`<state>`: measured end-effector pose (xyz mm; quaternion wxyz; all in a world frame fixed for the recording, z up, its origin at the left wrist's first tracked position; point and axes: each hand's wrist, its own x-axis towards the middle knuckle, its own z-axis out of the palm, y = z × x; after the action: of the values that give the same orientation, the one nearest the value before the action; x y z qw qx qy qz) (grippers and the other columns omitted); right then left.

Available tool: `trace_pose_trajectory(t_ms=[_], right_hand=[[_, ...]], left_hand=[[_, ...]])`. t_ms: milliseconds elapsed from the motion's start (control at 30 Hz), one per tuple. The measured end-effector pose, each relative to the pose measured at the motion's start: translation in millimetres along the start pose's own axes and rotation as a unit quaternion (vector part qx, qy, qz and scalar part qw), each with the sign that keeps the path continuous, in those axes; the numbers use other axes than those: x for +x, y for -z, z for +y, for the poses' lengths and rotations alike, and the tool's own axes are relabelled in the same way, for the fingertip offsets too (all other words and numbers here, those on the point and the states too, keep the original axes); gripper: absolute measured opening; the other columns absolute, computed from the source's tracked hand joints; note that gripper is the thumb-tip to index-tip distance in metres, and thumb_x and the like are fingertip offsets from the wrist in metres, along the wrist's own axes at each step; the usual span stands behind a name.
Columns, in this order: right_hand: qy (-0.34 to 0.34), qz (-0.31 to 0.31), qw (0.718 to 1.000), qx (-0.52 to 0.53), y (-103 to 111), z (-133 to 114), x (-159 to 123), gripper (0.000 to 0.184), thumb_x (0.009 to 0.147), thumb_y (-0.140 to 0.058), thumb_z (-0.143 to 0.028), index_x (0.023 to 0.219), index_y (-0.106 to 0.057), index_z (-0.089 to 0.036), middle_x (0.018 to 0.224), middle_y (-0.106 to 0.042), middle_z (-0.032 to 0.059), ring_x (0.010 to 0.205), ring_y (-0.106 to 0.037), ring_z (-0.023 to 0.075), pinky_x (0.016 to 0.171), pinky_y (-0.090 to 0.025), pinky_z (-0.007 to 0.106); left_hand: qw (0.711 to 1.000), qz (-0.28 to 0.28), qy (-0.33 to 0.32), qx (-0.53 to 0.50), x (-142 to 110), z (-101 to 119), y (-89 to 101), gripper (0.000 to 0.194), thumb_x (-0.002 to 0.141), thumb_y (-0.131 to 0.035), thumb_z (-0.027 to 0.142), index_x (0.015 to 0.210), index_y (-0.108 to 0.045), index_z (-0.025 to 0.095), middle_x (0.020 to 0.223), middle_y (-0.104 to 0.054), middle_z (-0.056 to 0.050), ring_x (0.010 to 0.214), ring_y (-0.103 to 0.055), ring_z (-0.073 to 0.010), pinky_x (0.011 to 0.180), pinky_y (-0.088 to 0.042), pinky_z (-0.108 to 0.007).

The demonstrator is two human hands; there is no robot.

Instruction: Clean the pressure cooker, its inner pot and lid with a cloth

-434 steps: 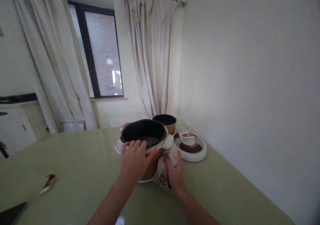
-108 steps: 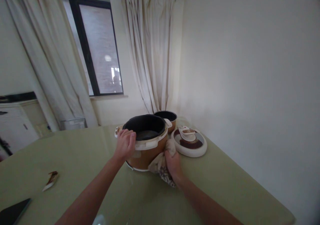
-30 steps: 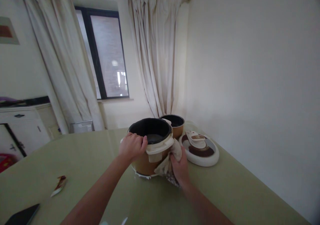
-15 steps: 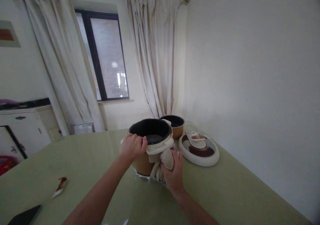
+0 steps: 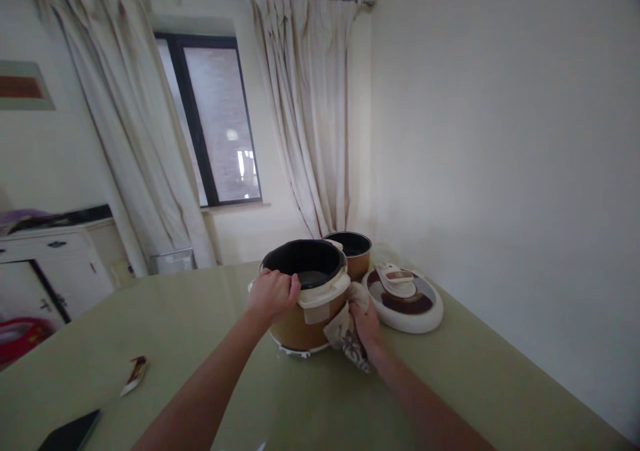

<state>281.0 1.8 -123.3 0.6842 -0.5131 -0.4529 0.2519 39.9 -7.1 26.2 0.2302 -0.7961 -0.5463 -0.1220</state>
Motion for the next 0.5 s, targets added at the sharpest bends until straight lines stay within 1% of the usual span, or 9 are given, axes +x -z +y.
trace_pose_trajectory(t_ms=[100,167,233,300,400,467,500], right_hand=[[-0.037,-0.045,0.998,0.022,-0.4,-3.8,-26.6,0.043,0.080,-0.067,-0.050,0.115,-0.068,-0.025,0.112,-0.079,0.0088,0.107,-0.075,0.0307,0.098,-0.059,0.044],[-0.029,-0.047,0.998,0.034,1.7,-15.4,-29.2,0.050,0.080,-0.071,-0.050,0.122,-0.063,-0.025,0.118,-0.077,0.0093,0.108,-0.074,0.0295,0.098,-0.059,0.043],[0.000,-0.034,0.999,0.031,6.0,-27.8,-15.3,0.060,0.076,-0.077,-0.046,0.128,-0.057,-0.025,0.121,-0.074,0.0080,0.109,-0.073,0.0280,0.098,-0.059,0.041],[0.024,-0.023,0.999,0.033,10.4,-35.7,9.6,0.066,0.071,-0.081,-0.043,0.128,-0.053,-0.025,0.119,-0.073,0.0062,0.107,-0.072,0.0269,0.096,-0.058,0.040],[0.008,-0.016,0.999,0.041,11.0,-36.0,48.0,0.059,0.071,-0.080,-0.049,0.120,-0.056,-0.024,0.109,-0.074,0.0052,0.100,-0.071,0.0274,0.091,-0.058,0.041],[-0.001,-0.024,0.999,0.041,7.6,-29.7,61.4,0.051,0.074,-0.076,-0.054,0.113,-0.062,-0.024,0.103,-0.075,0.0053,0.098,-0.071,0.0282,0.089,-0.058,0.041],[-0.002,-0.028,0.999,0.038,5.8,-24.8,62.1,0.046,0.076,-0.073,-0.055,0.109,-0.064,-0.023,0.100,-0.075,0.0056,0.097,-0.071,0.0285,0.089,-0.058,0.041]], left_hand=[[1.000,-0.004,-0.004,0.001,-0.1,-1.3,0.0,0.060,0.112,-0.032,0.030,0.083,-0.082,0.015,0.088,-0.083,-0.019,0.086,-0.080,-0.0300,0.090,-0.055,-0.050],[1.000,-0.010,-0.012,0.001,-1.7,-3.1,1.2,0.059,0.111,-0.032,0.029,0.082,-0.081,0.016,0.087,-0.083,-0.018,0.085,-0.079,-0.0298,0.089,-0.055,-0.050],[1.000,-0.018,-0.021,0.000,-4.5,-5.7,3.3,0.058,0.111,-0.032,0.029,0.082,-0.081,0.017,0.085,-0.082,-0.016,0.084,-0.079,-0.0292,0.089,-0.055,-0.049],[0.999,-0.025,-0.025,-0.002,-7.5,-8.3,5.5,0.060,0.112,-0.030,0.030,0.082,-0.080,0.018,0.086,-0.082,-0.016,0.085,-0.079,-0.0286,0.090,-0.054,-0.048],[0.999,-0.035,-0.026,-0.007,-9.9,-9.7,7.6,0.063,0.112,-0.027,0.032,0.083,-0.081,0.018,0.087,-0.082,-0.015,0.088,-0.078,-0.0284,0.092,-0.053,-0.047],[0.999,-0.043,-0.024,-0.011,-9.5,-8.3,7.6,0.064,0.113,-0.026,0.033,0.083,-0.081,0.019,0.088,-0.082,-0.014,0.089,-0.079,-0.0286,0.092,-0.053,-0.047],[0.999,-0.045,-0.021,-0.012,-9.0,-7.0,7.3,0.064,0.113,-0.026,0.034,0.084,-0.081,0.019,0.088,-0.082,-0.014,0.089,-0.079,-0.0287,0.092,-0.052,-0.047]])
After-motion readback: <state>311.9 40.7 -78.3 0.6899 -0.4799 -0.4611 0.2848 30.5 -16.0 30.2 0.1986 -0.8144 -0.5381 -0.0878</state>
